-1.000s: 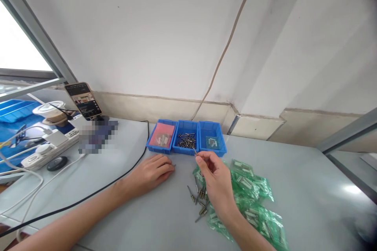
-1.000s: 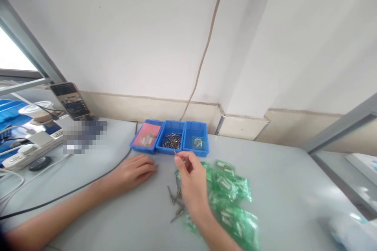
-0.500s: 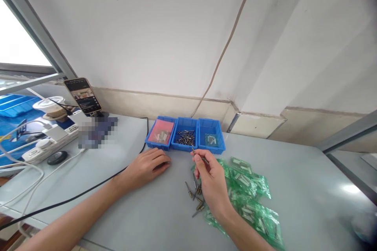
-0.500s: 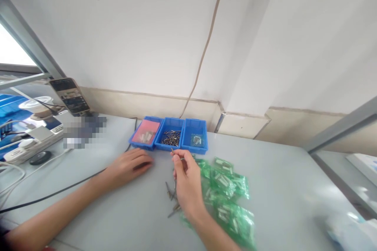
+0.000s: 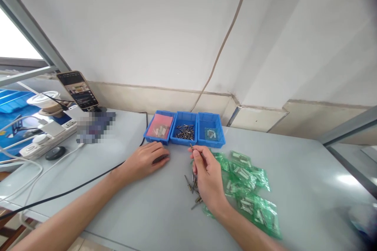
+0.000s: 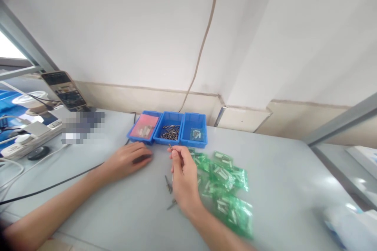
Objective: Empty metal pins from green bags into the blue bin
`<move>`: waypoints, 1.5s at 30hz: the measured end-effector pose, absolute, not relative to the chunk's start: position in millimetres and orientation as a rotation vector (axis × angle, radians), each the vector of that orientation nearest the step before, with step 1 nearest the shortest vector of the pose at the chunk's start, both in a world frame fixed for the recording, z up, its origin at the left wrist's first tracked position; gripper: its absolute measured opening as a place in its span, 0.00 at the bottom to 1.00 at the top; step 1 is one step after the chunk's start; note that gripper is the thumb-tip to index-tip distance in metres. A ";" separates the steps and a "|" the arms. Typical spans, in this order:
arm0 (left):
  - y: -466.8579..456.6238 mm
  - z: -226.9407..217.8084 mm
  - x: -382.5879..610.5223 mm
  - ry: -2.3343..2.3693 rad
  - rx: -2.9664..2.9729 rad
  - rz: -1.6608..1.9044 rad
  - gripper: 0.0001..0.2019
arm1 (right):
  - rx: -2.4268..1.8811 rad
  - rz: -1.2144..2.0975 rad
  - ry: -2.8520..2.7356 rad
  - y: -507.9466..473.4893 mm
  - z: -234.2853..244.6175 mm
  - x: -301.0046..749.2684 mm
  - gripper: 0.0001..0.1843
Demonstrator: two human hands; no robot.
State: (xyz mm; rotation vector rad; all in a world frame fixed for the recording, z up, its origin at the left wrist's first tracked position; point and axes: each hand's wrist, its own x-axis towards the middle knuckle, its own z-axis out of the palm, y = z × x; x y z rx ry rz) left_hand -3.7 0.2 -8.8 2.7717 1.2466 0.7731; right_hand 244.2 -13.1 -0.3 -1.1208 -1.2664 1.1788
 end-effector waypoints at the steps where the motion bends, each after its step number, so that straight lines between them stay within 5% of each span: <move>1: 0.3 -8.9 -3.6 1.252 2.774 0.764 0.06 | -1.124 1.179 -1.270 -13.1 -0.4 244.2 0.17; 16: 3.9 -13.2 -8.7 1.254 2.830 0.792 0.07 | -1.147 1.200 -1.252 -13.3 1.8 244.0 0.14; 31: -1.5 -6.1 -9.5 1.289 2.645 0.777 0.10 | -1.095 0.870 -1.519 -6.7 10.4 256.2 0.04; 45: 1.0 -6.3 -11.5 1.264 2.521 0.769 0.08 | -0.993 1.464 -1.185 -1.3 21.2 250.1 0.20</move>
